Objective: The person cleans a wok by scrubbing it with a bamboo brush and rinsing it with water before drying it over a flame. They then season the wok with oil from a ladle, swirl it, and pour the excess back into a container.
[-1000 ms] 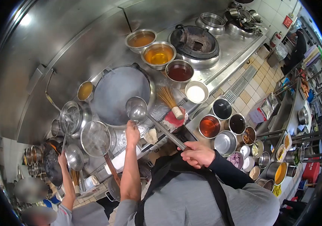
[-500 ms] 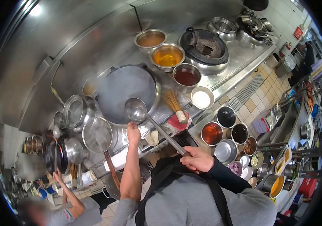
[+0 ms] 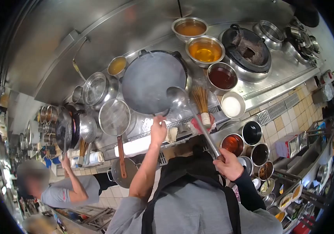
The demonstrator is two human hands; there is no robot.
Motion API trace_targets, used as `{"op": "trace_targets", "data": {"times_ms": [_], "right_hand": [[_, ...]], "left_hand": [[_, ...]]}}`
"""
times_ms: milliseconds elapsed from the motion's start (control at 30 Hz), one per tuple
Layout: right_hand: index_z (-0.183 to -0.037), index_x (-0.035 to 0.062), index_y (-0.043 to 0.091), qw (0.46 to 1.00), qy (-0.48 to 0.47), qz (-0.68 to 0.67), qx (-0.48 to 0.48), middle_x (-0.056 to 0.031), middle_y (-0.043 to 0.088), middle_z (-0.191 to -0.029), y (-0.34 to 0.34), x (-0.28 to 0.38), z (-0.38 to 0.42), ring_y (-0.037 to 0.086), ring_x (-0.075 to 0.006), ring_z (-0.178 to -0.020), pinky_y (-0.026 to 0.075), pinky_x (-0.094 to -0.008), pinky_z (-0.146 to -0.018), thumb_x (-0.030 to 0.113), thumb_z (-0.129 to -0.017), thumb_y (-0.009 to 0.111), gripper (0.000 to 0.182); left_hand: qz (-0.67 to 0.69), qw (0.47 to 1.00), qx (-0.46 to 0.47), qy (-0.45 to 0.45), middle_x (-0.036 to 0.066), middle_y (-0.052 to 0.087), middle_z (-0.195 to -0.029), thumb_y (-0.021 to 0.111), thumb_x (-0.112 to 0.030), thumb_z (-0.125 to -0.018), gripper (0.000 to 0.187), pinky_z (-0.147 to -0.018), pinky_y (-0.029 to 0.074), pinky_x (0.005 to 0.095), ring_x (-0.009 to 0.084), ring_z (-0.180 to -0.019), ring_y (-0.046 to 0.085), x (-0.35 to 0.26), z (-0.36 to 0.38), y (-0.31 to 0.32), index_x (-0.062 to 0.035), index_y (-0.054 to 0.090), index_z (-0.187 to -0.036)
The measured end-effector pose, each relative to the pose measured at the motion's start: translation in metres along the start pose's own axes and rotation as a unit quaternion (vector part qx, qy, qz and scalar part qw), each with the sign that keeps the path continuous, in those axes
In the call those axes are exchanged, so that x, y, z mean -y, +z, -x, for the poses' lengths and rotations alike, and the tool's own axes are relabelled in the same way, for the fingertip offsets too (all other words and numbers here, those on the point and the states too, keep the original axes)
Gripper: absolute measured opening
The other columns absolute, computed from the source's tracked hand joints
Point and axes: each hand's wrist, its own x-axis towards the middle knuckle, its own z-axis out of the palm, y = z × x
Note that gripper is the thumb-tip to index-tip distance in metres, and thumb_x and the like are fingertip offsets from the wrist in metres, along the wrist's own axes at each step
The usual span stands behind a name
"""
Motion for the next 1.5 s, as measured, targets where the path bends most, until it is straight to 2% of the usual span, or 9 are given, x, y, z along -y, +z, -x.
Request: {"op": "trace_targets", "data": {"times_ms": [67, 167, 400, 567, 667, 1067, 1300, 1433, 1500], "right_hand": [[-0.113, -0.0027, 0.056, 0.994, -0.054, 0.079, -0.054, -0.0040, 0.047, -0.066, -0.008, -0.012, -0.017, 0.046, -0.0149, -0.058, 0.041, -0.0342, -0.056, 0.008, -0.091, 0.066, 0.027], [-0.118, -0.0020, 0.057, 0.992, -0.073, 0.071, -0.071, -0.0039, 0.047, -0.066, -0.011, 0.002, -0.039, 0.046, -0.0149, -0.058, 0.041, -0.0333, -0.057, 0.007, -0.091, 0.064, 0.029], [-0.136, 0.0015, 0.052, 0.996, -0.083, -0.011, -0.036, 0.0027, 0.048, -0.066, 0.023, 0.072, -0.072, 0.042, -0.0075, -0.047, 0.036, -0.0264, -0.044, 0.002, -0.096, 0.058, 0.040], [-0.145, 0.0011, 0.046, 0.997, -0.054, -0.056, -0.006, 0.0015, 0.047, -0.065, 0.055, 0.082, -0.082, 0.043, -0.0067, -0.042, 0.034, -0.0250, -0.037, 0.002, -0.098, 0.058, 0.048], [-0.142, -0.0006, 0.047, 0.998, -0.036, -0.041, -0.007, 0.0016, 0.048, -0.065, 0.072, 0.075, -0.084, 0.043, -0.0066, -0.042, 0.035, -0.0252, -0.036, 0.002, -0.098, 0.058, 0.046], [-0.136, -0.0052, 0.048, 0.997, -0.037, -0.009, -0.065, 0.0002, 0.047, -0.061, 0.112, 0.069, -0.075, 0.043, -0.0085, -0.041, 0.035, -0.0270, -0.035, 0.002, -0.096, 0.058, 0.042], [-0.127, -0.0023, 0.051, 0.996, -0.081, 0.033, 0.019, -0.0004, 0.048, -0.062, 0.153, 0.107, -0.151, 0.042, -0.0097, -0.040, 0.035, -0.0283, -0.035, 0.006, -0.098, 0.057, 0.031], [-0.115, 0.0048, 0.053, 0.958, -0.035, -0.237, 0.160, -0.0011, 0.052, -0.073, 0.226, 0.132, -0.267, 0.040, -0.0066, -0.047, 0.030, -0.0251, -0.038, 0.014, -0.100, 0.062, 0.020], [-0.105, 0.0081, 0.051, 0.963, -0.018, -0.195, 0.184, -0.0017, 0.052, -0.073, 0.264, 0.163, -0.303, 0.040, -0.0054, -0.049, 0.028, -0.0242, -0.038, 0.015, -0.100, 0.063, 0.015]], "left_hand": [[-0.039, 0.999, 0.015, -0.018, 0.022, 0.074, -0.096, 0.057, -0.011, -0.097, 0.027, -0.083, 0.054, 0.0484, 0.0413, -0.096, 0.071, -0.009, 0.014, 0.004, 0.0004, 0.058, -0.121], [-0.348, 0.929, 0.128, -0.022, 0.027, 0.067, -0.114, 0.070, -0.032, -0.092, 0.049, -0.087, 0.057, 0.0469, 0.0422, -0.104, 0.069, 0.020, 0.021, 0.027, 0.0037, 0.054, -0.122], [-0.374, 0.878, 0.282, -0.103, 0.028, 0.065, -0.122, 0.075, -0.060, -0.082, 0.091, -0.094, 0.056, 0.0451, 0.0419, -0.112, 0.068, 0.026, 0.006, 0.039, 0.0121, 0.046, -0.130], [0.002, 0.952, 0.237, -0.196, 0.018, 0.069, -0.114, 0.072, -0.028, -0.087, 0.058, -0.085, 0.061, 0.0446, 0.0360, -0.101, 0.071, 0.056, 0.011, 0.009, 0.0112, 0.052, -0.125], [0.455, 0.814, 0.148, -0.329, 0.015, 0.069, -0.105, 0.067, -0.017, -0.092, 0.042, -0.071, 0.064, 0.0424, 0.0294, -0.089, 0.072, 0.050, 0.031, -0.031, 0.0053, 0.056, -0.124], [0.463, 0.769, 0.059, -0.437, 0.006, 0.063, -0.078, 0.054, -0.069, -0.097, 0.055, -0.052, 0.052, 0.0331, 0.0235, -0.063, 0.064, 0.055, -0.055, -0.023, -0.0141, 0.058, -0.103], [0.462, 0.782, 0.055, -0.414, 0.008, 0.060, -0.067, 0.059, -0.052, -0.098, 0.045, -0.038, 0.045, 0.0315, 0.0193, -0.047, 0.058, 0.077, -0.076, 0.017, -0.0068, 0.059, -0.094], [0.557, 0.734, 0.066, -0.384, 0.004, 0.060, -0.069, 0.053, -0.059, -0.099, 0.048, -0.040, 0.045, 0.0316, 0.0184, -0.055, 0.061, 0.063, -0.061, 0.001, -0.0110, 0.059, -0.098], [0.507, 0.755, 0.124, -0.397, 0.002, 0.062, -0.075, 0.052, -0.069, -0.097, 0.056, -0.042, 0.048, 0.0315, 0.0169, -0.058, 0.062, 0.072, -0.048, -0.018, -0.0141, 0.056, -0.107]]}}
